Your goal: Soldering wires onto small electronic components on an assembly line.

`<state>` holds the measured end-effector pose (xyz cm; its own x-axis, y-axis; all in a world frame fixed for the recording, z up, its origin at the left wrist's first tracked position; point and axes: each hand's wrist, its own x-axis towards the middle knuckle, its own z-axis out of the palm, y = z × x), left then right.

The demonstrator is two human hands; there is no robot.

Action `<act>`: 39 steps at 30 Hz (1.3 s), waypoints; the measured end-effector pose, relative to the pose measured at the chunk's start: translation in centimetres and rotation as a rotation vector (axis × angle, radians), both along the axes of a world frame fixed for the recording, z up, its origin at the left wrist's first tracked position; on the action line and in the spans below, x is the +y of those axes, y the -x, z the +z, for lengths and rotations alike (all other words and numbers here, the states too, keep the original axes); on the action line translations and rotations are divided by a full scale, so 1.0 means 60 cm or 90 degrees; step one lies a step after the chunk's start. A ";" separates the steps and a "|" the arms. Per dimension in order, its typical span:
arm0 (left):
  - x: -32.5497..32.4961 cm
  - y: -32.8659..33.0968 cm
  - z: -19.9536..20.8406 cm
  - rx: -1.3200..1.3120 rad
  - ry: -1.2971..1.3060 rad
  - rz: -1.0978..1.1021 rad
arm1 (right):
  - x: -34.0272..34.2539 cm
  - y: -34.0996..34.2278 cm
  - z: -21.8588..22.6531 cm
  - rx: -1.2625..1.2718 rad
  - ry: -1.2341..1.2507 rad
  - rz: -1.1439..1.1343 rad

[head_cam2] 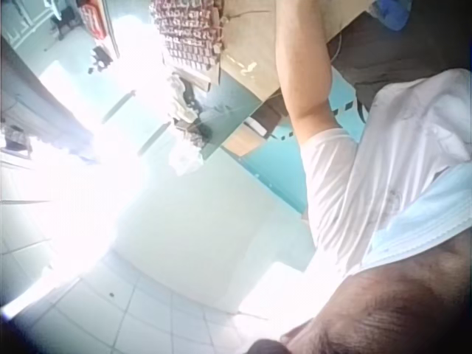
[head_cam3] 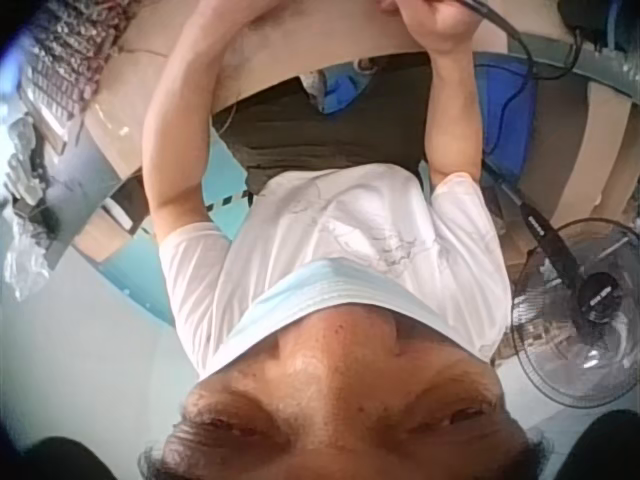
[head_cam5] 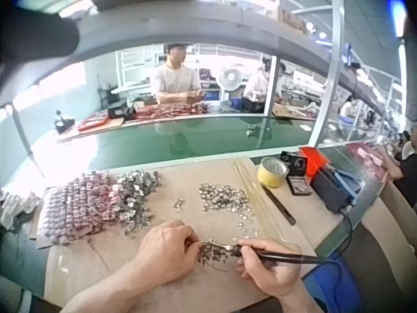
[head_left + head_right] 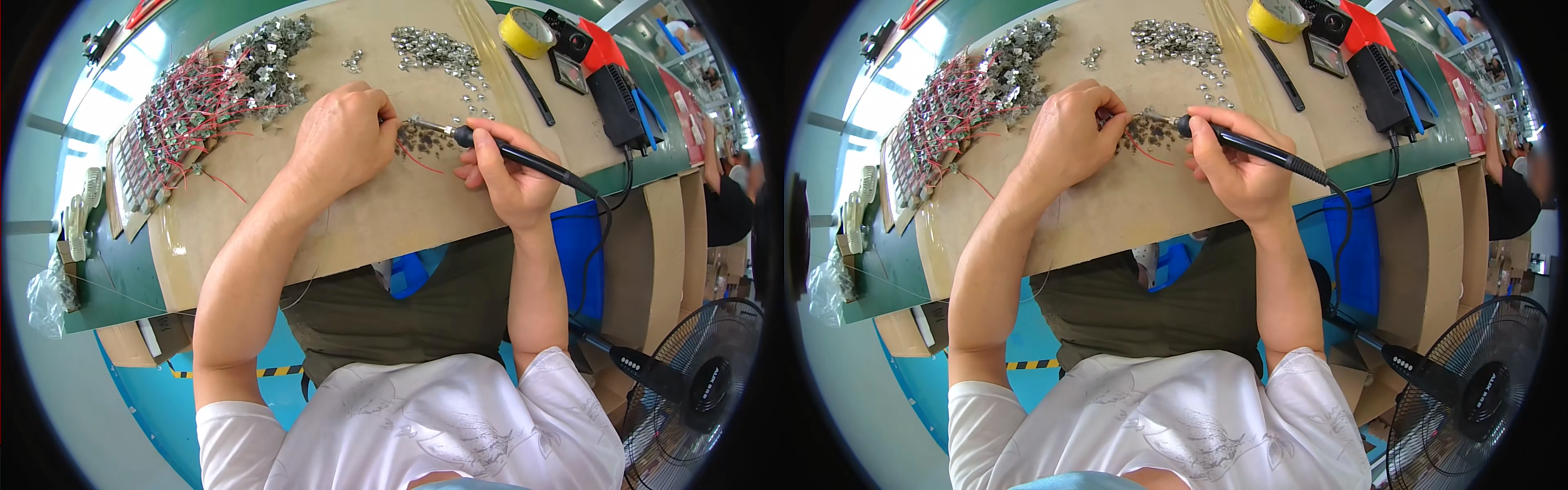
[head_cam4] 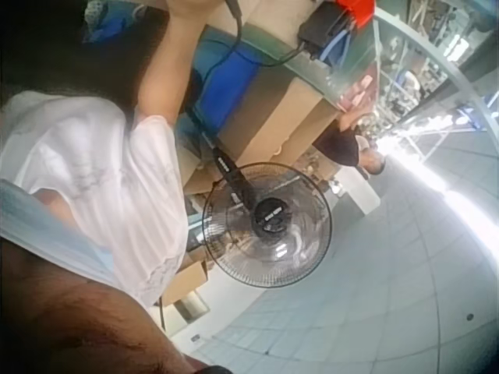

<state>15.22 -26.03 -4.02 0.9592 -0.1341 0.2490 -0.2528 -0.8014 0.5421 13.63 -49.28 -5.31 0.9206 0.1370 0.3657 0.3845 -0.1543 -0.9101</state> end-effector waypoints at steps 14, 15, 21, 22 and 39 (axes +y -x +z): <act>0.000 0.001 -0.003 -0.016 -0.017 -0.003 | 0.000 0.001 -0.003 0.010 0.001 0.011; 0.000 0.001 -0.002 -0.010 -0.020 -0.002 | 0.000 0.002 -0.004 0.006 -0.011 0.004; 0.000 0.000 0.000 -0.014 -0.025 -0.007 | 0.000 -0.006 -0.007 -0.087 -0.023 -0.039; 0.000 0.000 0.000 -0.015 -0.026 -0.007 | 0.002 -0.007 -0.006 -0.122 -0.013 -0.060; 0.000 0.002 -0.003 -0.023 -0.017 -0.006 | 0.018 -0.033 -0.005 -0.365 0.377 -0.064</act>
<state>15.10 -26.02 -4.23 0.9485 -0.1495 0.2793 -0.2787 -0.8131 0.5111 15.63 -48.19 -5.61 0.6321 0.3814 0.6746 0.7224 -0.6051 -0.3348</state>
